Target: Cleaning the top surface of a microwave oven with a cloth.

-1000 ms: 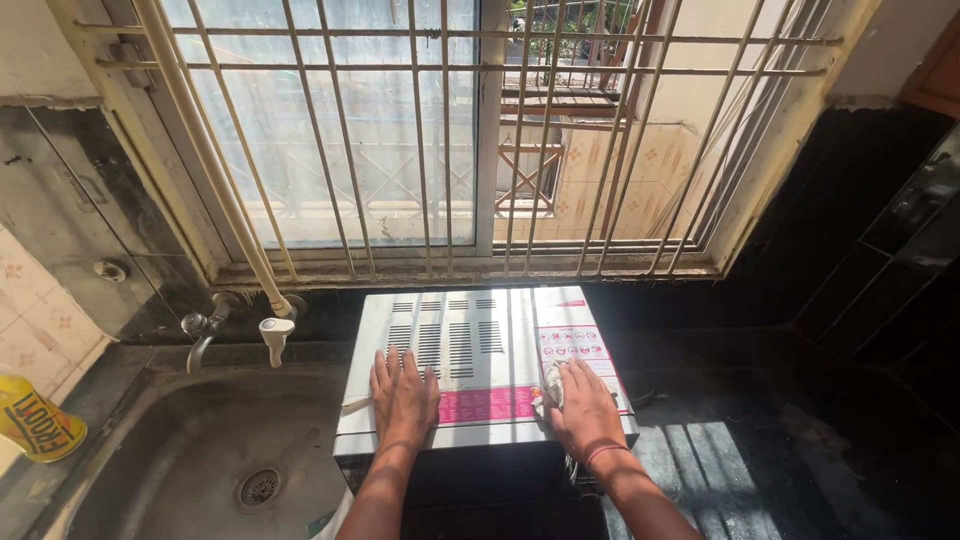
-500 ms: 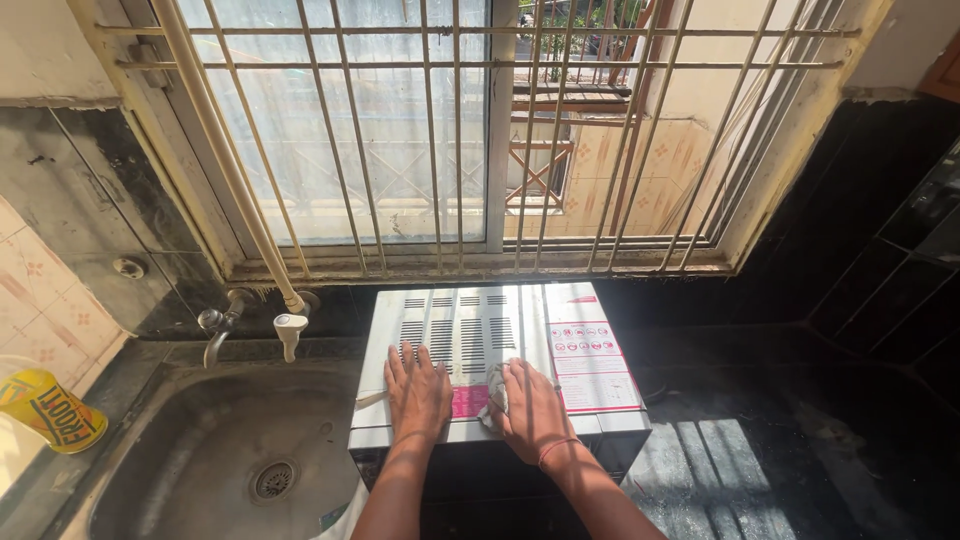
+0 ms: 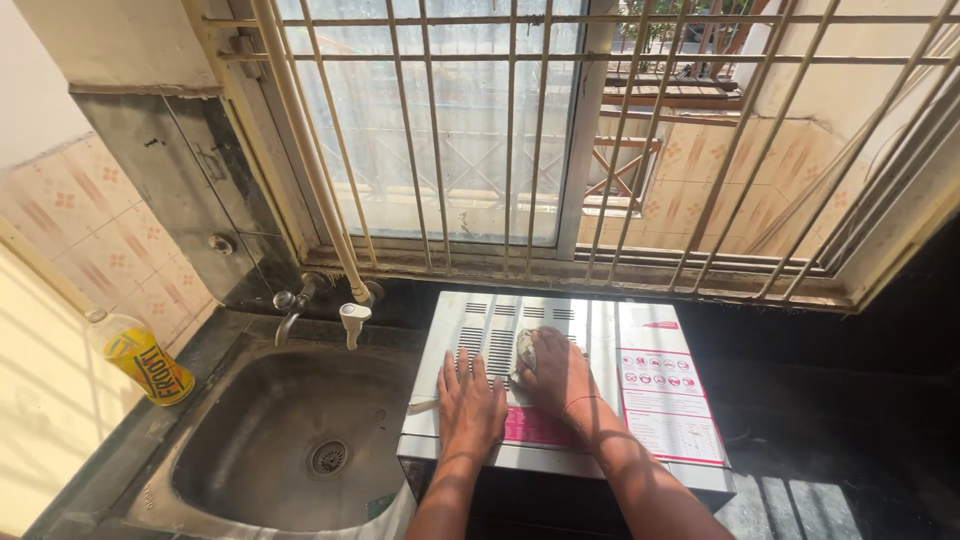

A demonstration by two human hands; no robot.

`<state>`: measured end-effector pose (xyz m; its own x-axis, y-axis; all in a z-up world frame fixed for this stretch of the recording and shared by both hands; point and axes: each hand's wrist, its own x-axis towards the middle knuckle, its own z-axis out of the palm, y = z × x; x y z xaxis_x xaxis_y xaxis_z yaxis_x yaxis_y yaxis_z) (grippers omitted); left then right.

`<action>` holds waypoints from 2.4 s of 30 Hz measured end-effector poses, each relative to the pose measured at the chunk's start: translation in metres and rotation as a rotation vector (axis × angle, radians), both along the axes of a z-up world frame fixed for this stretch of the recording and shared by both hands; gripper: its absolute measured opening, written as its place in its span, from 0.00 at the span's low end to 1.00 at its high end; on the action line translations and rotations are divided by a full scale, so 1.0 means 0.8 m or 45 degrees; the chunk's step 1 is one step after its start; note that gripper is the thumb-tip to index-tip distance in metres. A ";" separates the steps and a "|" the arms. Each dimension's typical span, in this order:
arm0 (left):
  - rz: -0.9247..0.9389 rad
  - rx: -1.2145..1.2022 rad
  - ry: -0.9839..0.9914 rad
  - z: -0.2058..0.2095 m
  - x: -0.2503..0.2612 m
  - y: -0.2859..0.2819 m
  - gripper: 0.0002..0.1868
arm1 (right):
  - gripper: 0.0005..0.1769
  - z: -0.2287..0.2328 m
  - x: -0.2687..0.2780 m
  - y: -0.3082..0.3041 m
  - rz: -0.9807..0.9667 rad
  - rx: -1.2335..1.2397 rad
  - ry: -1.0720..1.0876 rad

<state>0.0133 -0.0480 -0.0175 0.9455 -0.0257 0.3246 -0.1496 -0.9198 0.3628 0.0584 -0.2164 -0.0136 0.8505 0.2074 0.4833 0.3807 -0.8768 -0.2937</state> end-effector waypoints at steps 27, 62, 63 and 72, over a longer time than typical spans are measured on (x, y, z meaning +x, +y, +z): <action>0.007 -0.050 0.147 -0.001 0.012 0.003 0.31 | 0.39 -0.010 0.067 -0.211 -0.386 -0.201 0.180; -1.009 -0.314 -0.114 0.053 -0.084 -0.039 0.48 | 0.41 0.030 -0.145 -0.065 -0.159 0.899 0.674; -1.099 -0.348 -0.259 0.049 -0.090 -0.051 0.52 | 0.41 0.024 -0.142 -0.066 -0.080 1.010 0.667; -0.652 0.055 -0.387 0.034 -0.086 -0.104 0.19 | 0.48 0.085 -0.161 -0.068 0.071 1.247 0.970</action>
<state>-0.0554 -0.1310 0.0100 0.6742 -0.4729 0.5672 -0.6692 -0.7162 0.1983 -0.0702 -0.2706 0.0545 0.9839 0.0831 -0.1581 -0.1443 -0.1522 -0.9778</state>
